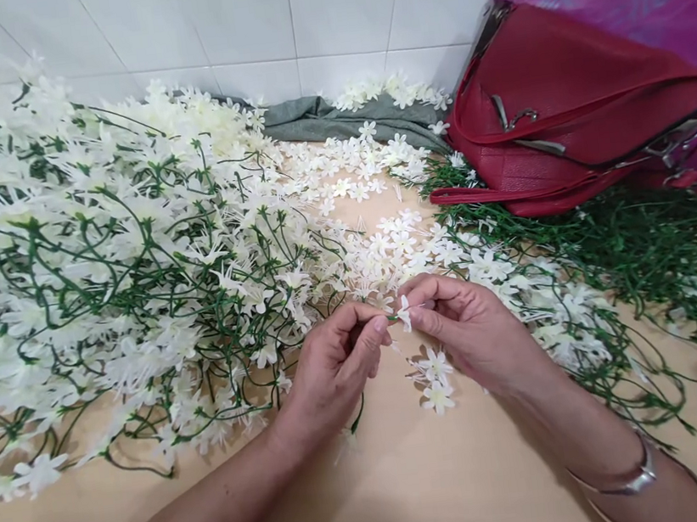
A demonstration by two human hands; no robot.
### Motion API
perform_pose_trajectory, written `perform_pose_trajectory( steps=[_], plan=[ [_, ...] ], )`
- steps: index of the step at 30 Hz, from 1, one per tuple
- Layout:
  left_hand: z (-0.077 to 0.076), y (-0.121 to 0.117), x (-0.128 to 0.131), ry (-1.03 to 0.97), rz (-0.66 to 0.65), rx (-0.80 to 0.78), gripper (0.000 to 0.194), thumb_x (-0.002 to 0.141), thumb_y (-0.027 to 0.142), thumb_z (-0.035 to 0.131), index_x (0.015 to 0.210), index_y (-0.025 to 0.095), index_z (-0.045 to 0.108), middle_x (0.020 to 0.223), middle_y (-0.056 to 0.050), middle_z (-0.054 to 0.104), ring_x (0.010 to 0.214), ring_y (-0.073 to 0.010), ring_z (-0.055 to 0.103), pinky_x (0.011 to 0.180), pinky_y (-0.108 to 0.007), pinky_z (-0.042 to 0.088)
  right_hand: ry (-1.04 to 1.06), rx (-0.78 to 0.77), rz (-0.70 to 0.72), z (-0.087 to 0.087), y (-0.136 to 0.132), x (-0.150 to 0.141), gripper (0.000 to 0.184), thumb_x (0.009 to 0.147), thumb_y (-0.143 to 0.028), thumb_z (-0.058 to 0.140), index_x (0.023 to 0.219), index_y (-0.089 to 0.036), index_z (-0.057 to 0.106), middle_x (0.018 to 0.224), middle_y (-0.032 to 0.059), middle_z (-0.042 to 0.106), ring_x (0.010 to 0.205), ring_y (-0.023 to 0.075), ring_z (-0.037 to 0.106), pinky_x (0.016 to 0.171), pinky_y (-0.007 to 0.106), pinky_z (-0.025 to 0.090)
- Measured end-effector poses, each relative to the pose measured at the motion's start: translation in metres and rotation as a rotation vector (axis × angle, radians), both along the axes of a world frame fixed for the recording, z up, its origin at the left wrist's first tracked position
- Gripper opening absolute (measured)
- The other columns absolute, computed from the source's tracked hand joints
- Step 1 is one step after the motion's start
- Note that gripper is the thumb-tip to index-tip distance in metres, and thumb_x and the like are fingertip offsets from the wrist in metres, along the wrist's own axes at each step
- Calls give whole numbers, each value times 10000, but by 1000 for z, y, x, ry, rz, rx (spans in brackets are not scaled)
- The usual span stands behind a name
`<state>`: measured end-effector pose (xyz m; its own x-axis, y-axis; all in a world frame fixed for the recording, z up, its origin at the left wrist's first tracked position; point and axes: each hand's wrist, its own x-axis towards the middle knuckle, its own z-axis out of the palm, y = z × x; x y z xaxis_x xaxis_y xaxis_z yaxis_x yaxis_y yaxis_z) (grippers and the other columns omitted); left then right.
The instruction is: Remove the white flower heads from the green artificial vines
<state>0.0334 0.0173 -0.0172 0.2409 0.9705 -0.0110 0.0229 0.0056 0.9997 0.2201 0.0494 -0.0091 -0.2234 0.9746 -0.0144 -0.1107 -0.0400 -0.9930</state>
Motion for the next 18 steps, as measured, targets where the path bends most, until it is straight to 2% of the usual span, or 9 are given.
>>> perform_pose_trajectory(
  steps=[5,11,18],
  plan=[
    [2,2,2,-25,20,-22,296,1045,439,544,917,189,639,646,20,590,609,-127,545,646,-260,426,-40,47,-62,-1,-3,-5,226,768,-379,870,740,-225,707,838,12,684,797,172,620,764,302,518],
    [4,1,3,-28,45,-8,272,1036,407,564,905,181,640,670,3,642,639,-133,612,675,-260,488,-105,8,-18,4,-6,-3,195,819,-359,833,779,-213,711,810,4,672,709,144,582,681,272,484],
    [2,0,4,-75,69,2,257,1030,365,575,871,172,636,709,-7,663,668,-127,647,702,-256,511,-67,28,-25,0,-6,-7,194,810,-337,840,745,-212,707,900,27,705,857,169,653,810,281,527]
  ],
)
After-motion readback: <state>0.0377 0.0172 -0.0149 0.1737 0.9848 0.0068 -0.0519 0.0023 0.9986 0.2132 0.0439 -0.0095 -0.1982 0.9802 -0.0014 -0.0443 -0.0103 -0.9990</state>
